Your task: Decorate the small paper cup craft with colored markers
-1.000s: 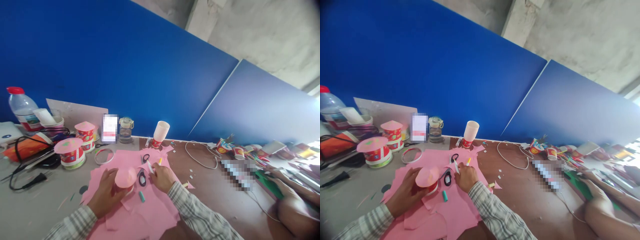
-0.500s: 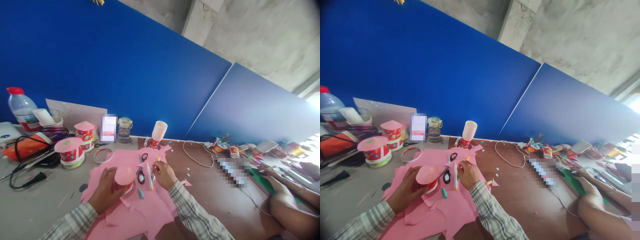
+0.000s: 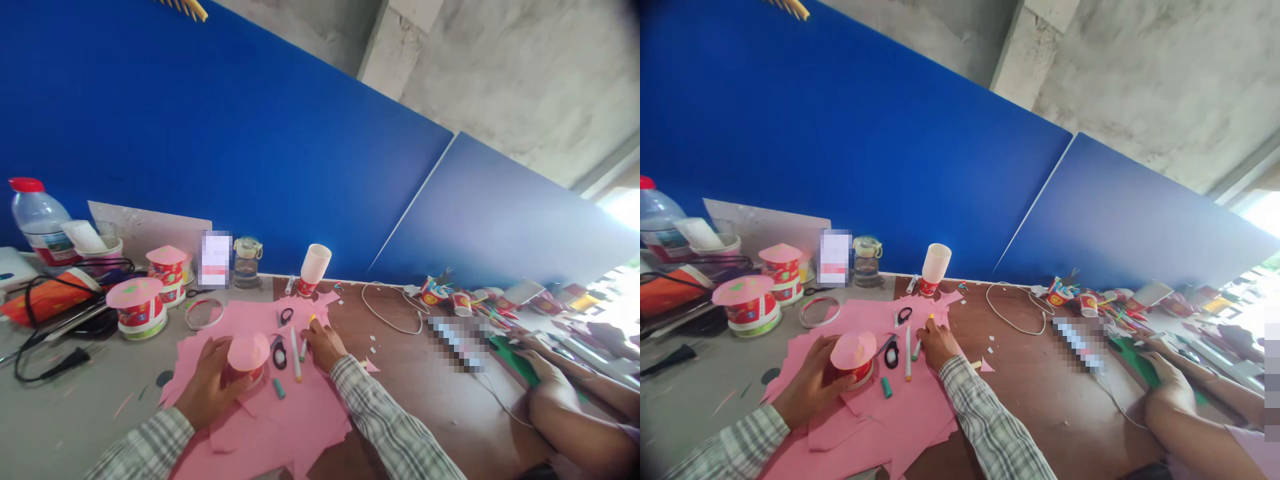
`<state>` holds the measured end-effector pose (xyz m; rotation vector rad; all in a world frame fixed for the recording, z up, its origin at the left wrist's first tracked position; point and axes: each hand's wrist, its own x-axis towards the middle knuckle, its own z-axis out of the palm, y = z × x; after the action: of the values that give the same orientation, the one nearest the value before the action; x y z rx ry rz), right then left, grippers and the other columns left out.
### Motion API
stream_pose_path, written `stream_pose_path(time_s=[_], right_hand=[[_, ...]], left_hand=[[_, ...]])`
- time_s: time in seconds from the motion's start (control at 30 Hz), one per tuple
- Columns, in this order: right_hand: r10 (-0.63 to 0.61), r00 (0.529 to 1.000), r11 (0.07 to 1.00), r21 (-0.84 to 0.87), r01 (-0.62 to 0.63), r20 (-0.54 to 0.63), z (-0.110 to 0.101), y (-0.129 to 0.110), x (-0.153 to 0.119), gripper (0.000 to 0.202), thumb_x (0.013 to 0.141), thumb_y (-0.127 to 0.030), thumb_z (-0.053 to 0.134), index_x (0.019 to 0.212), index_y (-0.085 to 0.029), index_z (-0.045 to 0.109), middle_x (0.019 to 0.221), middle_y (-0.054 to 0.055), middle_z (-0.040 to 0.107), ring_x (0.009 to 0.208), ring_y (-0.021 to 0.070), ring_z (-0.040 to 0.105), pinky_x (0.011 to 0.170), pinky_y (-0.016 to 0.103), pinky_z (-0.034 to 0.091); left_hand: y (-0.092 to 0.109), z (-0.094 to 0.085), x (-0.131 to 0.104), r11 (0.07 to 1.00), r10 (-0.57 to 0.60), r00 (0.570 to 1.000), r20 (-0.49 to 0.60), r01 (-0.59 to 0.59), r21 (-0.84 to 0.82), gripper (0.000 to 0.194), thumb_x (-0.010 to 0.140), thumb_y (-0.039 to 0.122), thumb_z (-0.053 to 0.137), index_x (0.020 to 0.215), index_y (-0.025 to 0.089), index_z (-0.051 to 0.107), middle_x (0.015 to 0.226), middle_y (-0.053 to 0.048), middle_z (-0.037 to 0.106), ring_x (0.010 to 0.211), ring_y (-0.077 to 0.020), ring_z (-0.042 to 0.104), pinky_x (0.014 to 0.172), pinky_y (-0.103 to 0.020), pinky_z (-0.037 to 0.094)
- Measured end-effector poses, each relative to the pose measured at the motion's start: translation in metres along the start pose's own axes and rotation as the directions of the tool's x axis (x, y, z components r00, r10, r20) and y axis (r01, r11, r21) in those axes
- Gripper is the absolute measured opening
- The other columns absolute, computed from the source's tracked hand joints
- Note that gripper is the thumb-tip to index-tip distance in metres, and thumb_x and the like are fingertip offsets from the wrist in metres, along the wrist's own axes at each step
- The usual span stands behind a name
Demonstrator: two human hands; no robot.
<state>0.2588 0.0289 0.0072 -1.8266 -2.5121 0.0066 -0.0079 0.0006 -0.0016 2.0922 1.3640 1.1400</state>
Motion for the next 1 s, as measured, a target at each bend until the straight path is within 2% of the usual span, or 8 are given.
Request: stream_pose_path(time_s=[0.23, 0.4, 0.57, 0.7, 0.8, 0.87, 0.93, 1.0], right_hand=[[-0.096, 0.995, 0.994, -0.057, 0.096, -0.006, -0.001, 0.009, 0.005, 0.02, 0.085, -0.024, 0.054, 0.104, -0.019, 0.057, 0.112, 0.005, 0.059, 0.088, 0.0203, 0.061, 0.076, 0.038, 0.051], [-0.159, 0.985, 0.987, -0.013, 0.159, -0.07, -0.002, 0.016, 0.004, 0.019, 0.081, -0.011, 0.054, 0.095, -0.02, 0.063, 0.12, 0.01, 0.054, 0.079, 0.0209, 0.061, 0.071, 0.034, 0.046], [-0.158, 0.969, 0.975, 0.122, 0.183, -0.19, 0.003, 0.024, 0.004, 0.022, 0.072, -0.006, 0.055, 0.084, -0.021, 0.064, 0.113, 0.01, 0.057, 0.066, 0.0193, 0.059, 0.065, 0.032, 0.045], [-0.068, 0.932, 0.929, 0.318, 0.189, -0.355, 0.005, 0.025, 0.001, 0.016, 0.068, -0.008, 0.055, 0.076, -0.021, 0.06, 0.103, 0.009, 0.061, 0.07, 0.0209, 0.059, 0.069, 0.033, 0.046], [0.102, 0.868, 0.843, 0.505, 0.184, -0.487, 0.001, 0.018, -0.004, 0.01, 0.069, -0.014, 0.054, 0.075, -0.021, 0.053, 0.095, 0.011, 0.061, 0.074, 0.0234, 0.06, 0.069, 0.036, 0.047], [0.243, 0.814, 0.747, 0.637, 0.19, -0.528, -0.005, 0.007, -0.008, 0.009, 0.074, -0.019, 0.05, 0.082, -0.022, 0.047, 0.094, 0.011, 0.061, 0.069, 0.0221, 0.061, 0.065, 0.036, 0.049], [0.358, 0.778, 0.617, 0.756, 0.218, -0.516, -0.014, -0.007, -0.012, 0.007, 0.08, -0.023, 0.042, 0.087, -0.024, 0.043, 0.087, 0.008, 0.062, 0.056, 0.0171, 0.059, 0.057, 0.032, 0.05], [0.423, 0.778, 0.459, 0.85, 0.258, -0.465, -0.023, -0.024, -0.016, 0.008, 0.085, -0.027, 0.035, 0.091, -0.024, 0.04, 0.076, 0.003, 0.063, 0.041, 0.0129, 0.052, 0.043, 0.026, 0.046]], left_hand=[[-0.002, 0.001, 0.0, 1.0, -0.015, 1.0, 0.0, 0.015, -0.005, 0.058, 0.046, 0.048, 0.067, 0.098, 0.03, 0.05, 0.095, 0.0, 0.058, 0.094, -0.0226, 0.045, 0.083, -0.039, 0.041], [-0.001, 0.0, 0.0, 1.0, -0.013, 1.0, 0.022, 0.013, 0.0, 0.053, 0.048, 0.047, 0.065, 0.096, 0.029, 0.051, 0.096, -0.001, 0.058, 0.094, -0.024, 0.045, 0.085, -0.041, 0.039], [0.002, 0.0, 0.0, 0.999, -0.031, 0.999, 0.025, 0.032, -0.019, 0.054, 0.048, 0.047, 0.065, 0.098, 0.029, 0.051, 0.096, -0.003, 0.057, 0.095, -0.0254, 0.045, 0.086, -0.044, 0.038], [0.005, -0.003, -0.001, 0.999, -0.037, 0.999, 0.033, 0.038, -0.02, 0.052, 0.049, 0.046, 0.065, 0.096, 0.028, 0.052, 0.097, -0.004, 0.056, 0.096, -0.026, 0.044, 0.086, -0.046, 0.038], [0.005, -0.004, 0.0, 0.999, -0.033, 0.999, 0.043, 0.033, -0.01, 0.052, 0.05, 0.046, 0.065, 0.097, 0.028, 0.051, 0.097, -0.003, 0.057, 0.096, -0.0253, 0.045, 0.085, -0.045, 0.04], [0.005, -0.004, 0.0, 0.999, -0.041, 0.998, 0.045, 0.041, 0.0, 0.055, 0.049, 0.046, 0.065, 0.098, 0.028, 0.05, 0.097, -0.004, 0.057, 0.096, -0.0255, 0.044, 0.085, -0.044, 0.041], [0.005, -0.003, 0.0, 0.999, -0.054, 0.997, 0.048, 0.054, 0.009, 0.055, 0.048, 0.045, 0.065, 0.098, 0.027, 0.05, 0.098, -0.004, 0.056, 0.097, -0.0256, 0.044, 0.084, -0.044, 0.041], [0.004, -0.002, 0.0, 0.998, -0.062, 0.997, 0.047, 0.062, 0.013, 0.055, 0.048, 0.045, 0.065, 0.098, 0.028, 0.049, 0.098, -0.004, 0.056, 0.097, -0.0252, 0.044, 0.084, -0.043, 0.042]])
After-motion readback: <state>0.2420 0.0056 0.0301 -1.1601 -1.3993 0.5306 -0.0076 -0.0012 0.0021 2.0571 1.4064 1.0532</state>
